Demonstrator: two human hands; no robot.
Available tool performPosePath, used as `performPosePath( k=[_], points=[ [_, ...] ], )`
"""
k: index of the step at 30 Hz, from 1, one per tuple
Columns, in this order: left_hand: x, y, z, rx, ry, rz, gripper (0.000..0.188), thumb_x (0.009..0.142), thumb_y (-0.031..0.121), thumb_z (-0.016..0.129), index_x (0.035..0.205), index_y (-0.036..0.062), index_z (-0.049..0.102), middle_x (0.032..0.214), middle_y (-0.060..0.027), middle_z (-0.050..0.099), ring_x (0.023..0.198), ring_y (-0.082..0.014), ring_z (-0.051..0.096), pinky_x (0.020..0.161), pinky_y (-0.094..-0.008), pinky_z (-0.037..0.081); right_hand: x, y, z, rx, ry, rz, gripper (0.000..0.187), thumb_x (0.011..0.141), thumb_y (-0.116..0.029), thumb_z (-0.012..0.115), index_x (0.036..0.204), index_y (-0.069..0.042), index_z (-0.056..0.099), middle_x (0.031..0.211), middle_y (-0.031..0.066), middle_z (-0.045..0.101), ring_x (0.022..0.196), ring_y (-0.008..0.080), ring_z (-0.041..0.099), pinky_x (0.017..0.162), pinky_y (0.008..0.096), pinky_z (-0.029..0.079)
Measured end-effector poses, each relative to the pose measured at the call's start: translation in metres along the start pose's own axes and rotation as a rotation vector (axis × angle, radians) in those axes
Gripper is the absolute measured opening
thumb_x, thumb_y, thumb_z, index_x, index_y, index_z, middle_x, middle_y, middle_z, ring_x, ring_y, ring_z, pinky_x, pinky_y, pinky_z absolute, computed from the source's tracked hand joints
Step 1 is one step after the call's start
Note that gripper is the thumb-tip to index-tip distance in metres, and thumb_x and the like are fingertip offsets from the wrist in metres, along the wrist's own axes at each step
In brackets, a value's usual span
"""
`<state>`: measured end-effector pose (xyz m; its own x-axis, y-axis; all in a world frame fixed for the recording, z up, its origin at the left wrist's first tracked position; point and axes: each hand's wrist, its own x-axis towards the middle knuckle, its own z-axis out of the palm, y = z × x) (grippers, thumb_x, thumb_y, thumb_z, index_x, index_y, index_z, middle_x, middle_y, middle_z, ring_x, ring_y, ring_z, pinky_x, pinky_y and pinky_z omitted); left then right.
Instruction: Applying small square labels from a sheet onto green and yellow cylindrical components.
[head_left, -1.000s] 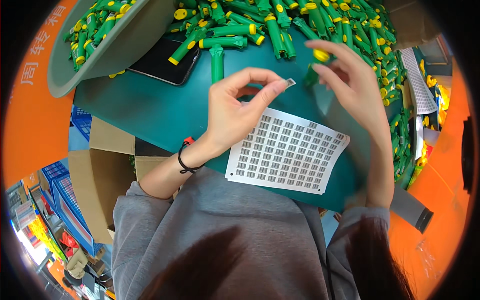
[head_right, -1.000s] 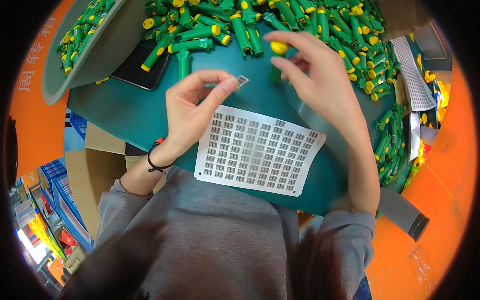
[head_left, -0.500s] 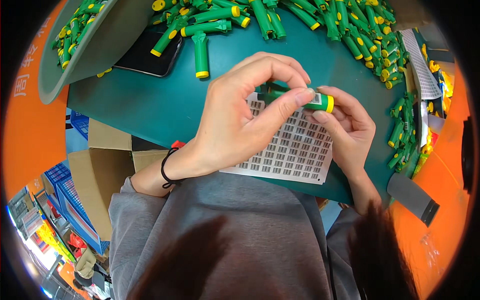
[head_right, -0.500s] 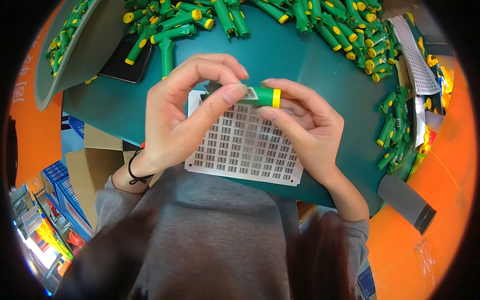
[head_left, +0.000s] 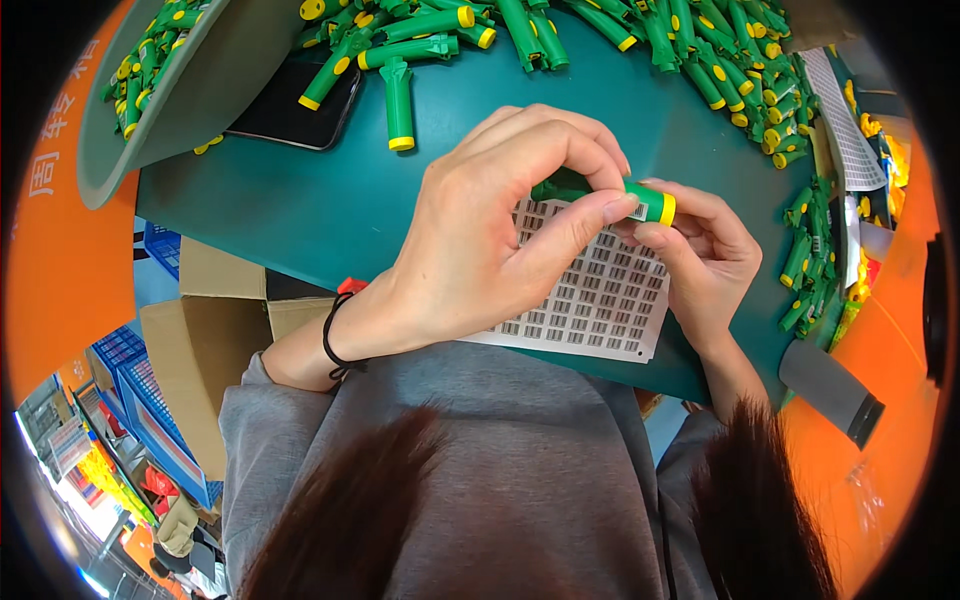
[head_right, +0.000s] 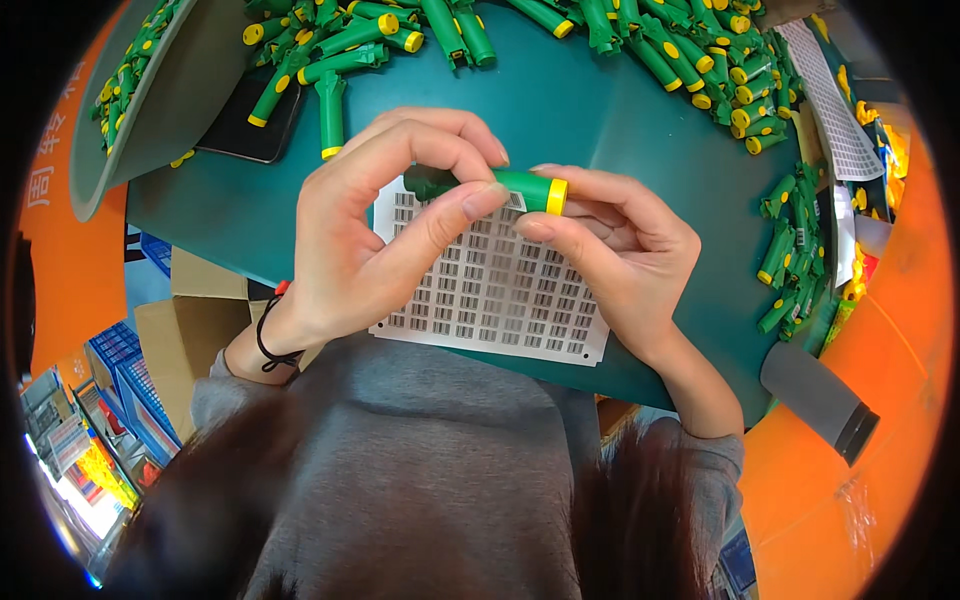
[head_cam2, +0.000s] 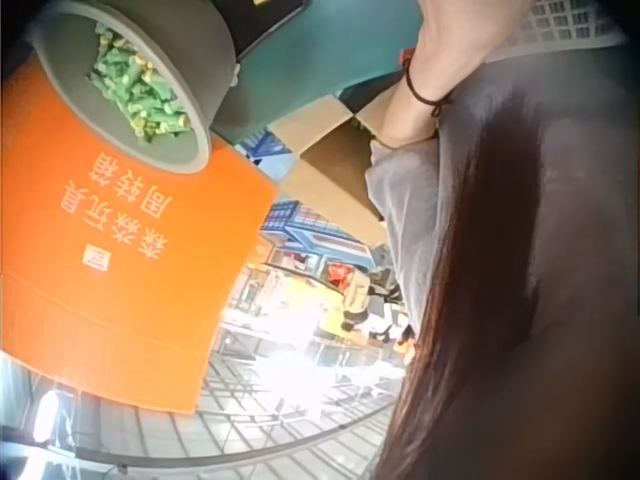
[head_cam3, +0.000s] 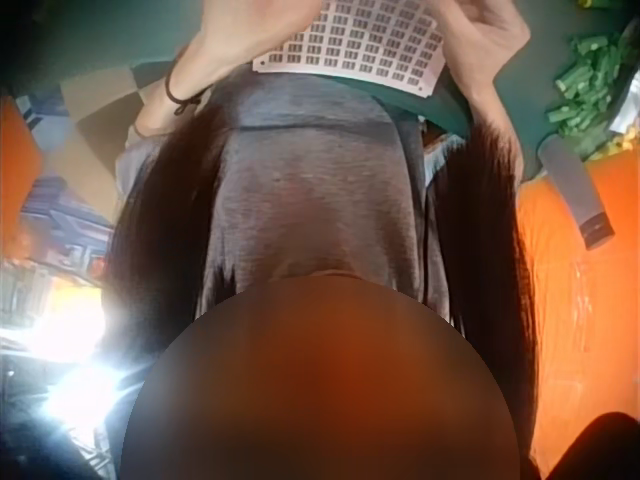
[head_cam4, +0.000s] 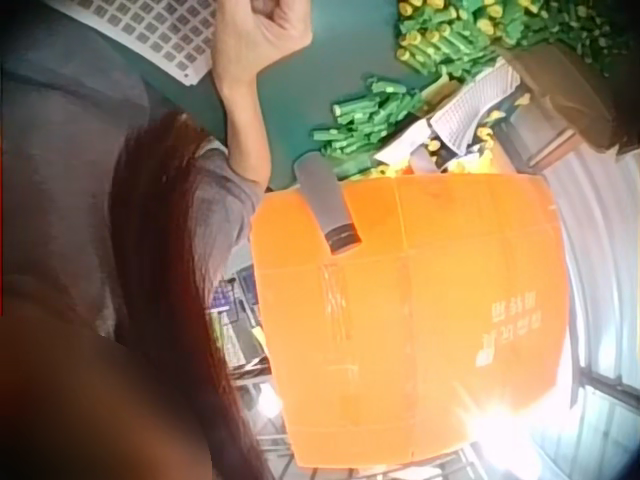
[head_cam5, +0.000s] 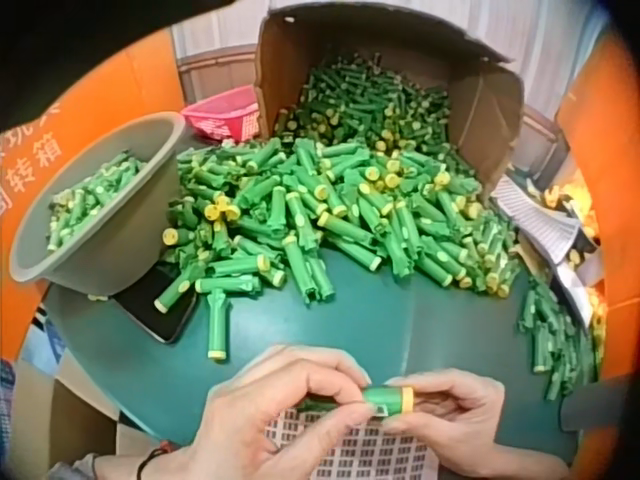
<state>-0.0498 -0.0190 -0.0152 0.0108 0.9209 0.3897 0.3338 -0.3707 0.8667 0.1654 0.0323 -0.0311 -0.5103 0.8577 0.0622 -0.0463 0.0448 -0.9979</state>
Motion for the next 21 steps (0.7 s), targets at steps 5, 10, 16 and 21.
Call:
performPosePath(
  k=[5,10,16,21],
  points=[
    [0.001,0.002,0.0,0.037,-0.011,0.022,0.011,0.086,0.002,0.074,0.095,0.0013,0.068,0.104,-0.011,0.069,0.093,-0.018,0.065,0.083,-0.0298,0.05,0.0,0.001,0.001,0.006,-0.006,-0.018,0.034,0.086,0.007,0.074,0.118,0.009,0.064,0.108,0.0174,0.072,0.097,0.0192,0.072,0.087,0.0295,0.06],
    [0.0,0.004,0.001,0.12,0.02,0.042,0.013,0.082,0.0,0.076,0.093,0.0022,0.069,0.102,-0.0098,0.069,0.091,-0.0184,0.066,0.082,-0.03,0.05,-0.001,0.001,0.001,0.009,-0.002,-0.016,0.034,0.085,0.007,0.075,0.118,0.009,0.064,0.107,0.0174,0.072,0.097,0.0193,0.072,0.087,0.0292,0.06],
    [-0.002,-0.003,0.0,0.138,0.007,0.073,0.02,0.079,0.0,0.079,0.096,0.0039,0.069,0.099,-0.0079,0.07,0.091,-0.0172,0.066,0.082,-0.0299,0.051,-0.003,-0.004,0.0,-0.036,-0.025,0.019,0.034,0.085,0.006,0.076,0.117,0.008,0.065,0.107,0.0169,0.073,0.094,0.0176,0.072,0.085,0.0272,0.06],
    [0.008,-0.011,0.007,-0.275,0.064,-0.299,0.015,0.091,0.009,0.072,0.102,0.0022,0.066,0.094,-0.0059,0.069,0.088,-0.0105,0.064,0.078,-0.0248,0.05,0.001,-0.003,-0.004,0.124,-0.042,0.116,0.034,0.081,0.009,0.073,0.115,0.008,0.066,0.096,0.0143,0.072,0.078,0.0182,0.07,0.074,0.0284,0.059]
  ],
)
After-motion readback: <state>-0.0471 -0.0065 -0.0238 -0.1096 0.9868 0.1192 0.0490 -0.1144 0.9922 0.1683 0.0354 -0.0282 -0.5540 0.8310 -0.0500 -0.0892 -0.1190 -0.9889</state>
